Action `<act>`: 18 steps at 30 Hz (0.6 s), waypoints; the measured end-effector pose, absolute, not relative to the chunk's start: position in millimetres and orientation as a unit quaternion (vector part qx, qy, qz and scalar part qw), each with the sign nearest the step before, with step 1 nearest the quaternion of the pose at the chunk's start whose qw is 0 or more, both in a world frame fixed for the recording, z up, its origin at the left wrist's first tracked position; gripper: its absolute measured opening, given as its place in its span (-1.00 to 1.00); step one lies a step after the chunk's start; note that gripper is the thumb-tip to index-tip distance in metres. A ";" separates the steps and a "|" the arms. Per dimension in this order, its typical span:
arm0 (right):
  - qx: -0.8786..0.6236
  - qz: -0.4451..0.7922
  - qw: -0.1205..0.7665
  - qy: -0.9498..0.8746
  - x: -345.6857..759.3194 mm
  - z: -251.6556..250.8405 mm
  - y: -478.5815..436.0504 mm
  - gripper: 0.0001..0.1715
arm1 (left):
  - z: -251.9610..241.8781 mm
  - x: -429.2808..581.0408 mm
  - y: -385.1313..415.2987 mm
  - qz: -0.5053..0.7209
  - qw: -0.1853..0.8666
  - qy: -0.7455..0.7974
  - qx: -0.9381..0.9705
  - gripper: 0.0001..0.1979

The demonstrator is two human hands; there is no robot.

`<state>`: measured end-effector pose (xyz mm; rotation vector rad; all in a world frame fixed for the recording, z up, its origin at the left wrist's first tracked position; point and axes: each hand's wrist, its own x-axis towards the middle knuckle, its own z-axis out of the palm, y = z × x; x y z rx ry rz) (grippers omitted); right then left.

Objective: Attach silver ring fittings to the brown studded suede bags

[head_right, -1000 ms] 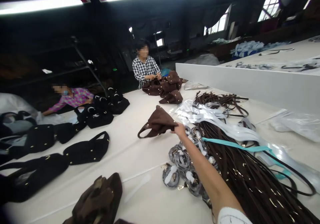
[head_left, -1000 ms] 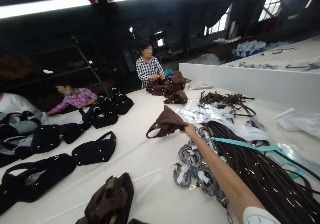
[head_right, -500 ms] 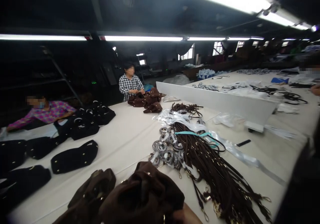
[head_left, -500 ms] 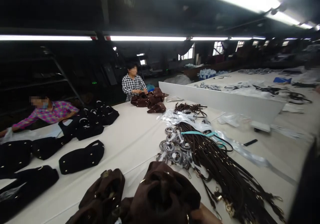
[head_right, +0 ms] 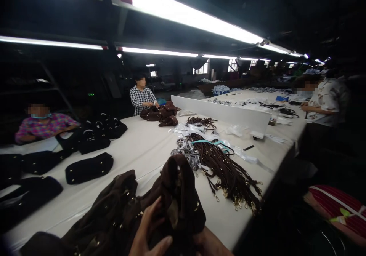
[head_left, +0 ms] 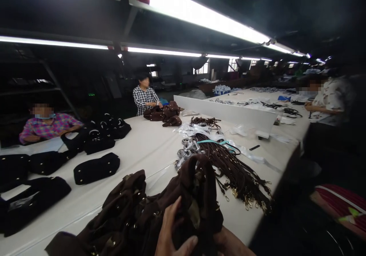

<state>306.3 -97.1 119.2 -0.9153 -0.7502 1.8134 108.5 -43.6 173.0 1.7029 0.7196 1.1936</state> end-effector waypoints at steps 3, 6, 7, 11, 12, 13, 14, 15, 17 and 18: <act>-0.383 0.721 0.507 -0.275 301.0 108.7 -102.7 -0.74 | 184.1 103.1 -50.0 0.516 0.406 0.365 0.660 -0.25; -0.400 0.722 0.502 -0.259 302.6 101.6 -103.9 -0.70 | 193.1 85.7 -43.9 0.568 0.291 0.468 0.611 -0.25; -0.405 0.726 0.495 -0.254 303.8 100.2 -104.2 -0.69 | 196.0 79.8 -39.8 0.566 0.272 0.479 0.614 -0.30; -0.410 0.725 0.489 -0.259 306.4 100.3 -104.6 -0.60 | 206.1 72.2 -24.6 0.514 0.325 0.428 0.669 -0.53; -0.411 0.717 0.495 -0.269 306.3 101.6 -104.0 -0.57 | 207.7 75.2 -22.7 0.503 0.330 0.415 0.682 -0.56; -0.411 0.708 0.502 -0.279 306.0 103.1 -102.9 -0.54 | 208.8 79.8 -21.8 0.496 0.322 0.409 0.695 -0.58; -0.412 0.698 0.510 -0.288 305.7 104.8 -101.1 -0.51 | 209.2 85.5 -21.5 0.490 0.308 0.406 0.707 -0.60; -0.415 0.684 0.520 -0.299 305.5 106.3 -98.7 -0.48 | 208.7 91.8 -21.7 0.489 0.296 0.405 0.714 -0.61; -0.430 0.644 0.546 -0.320 306.2 108.8 -92.0 -0.44 | 204.7 104.2 -21.8 0.499 0.312 0.406 0.699 -0.54; -0.446 0.610 0.560 -0.340 307.0 109.8 -87.8 -0.43 | 200.9 109.5 -21.0 0.507 0.343 0.406 0.679 -0.47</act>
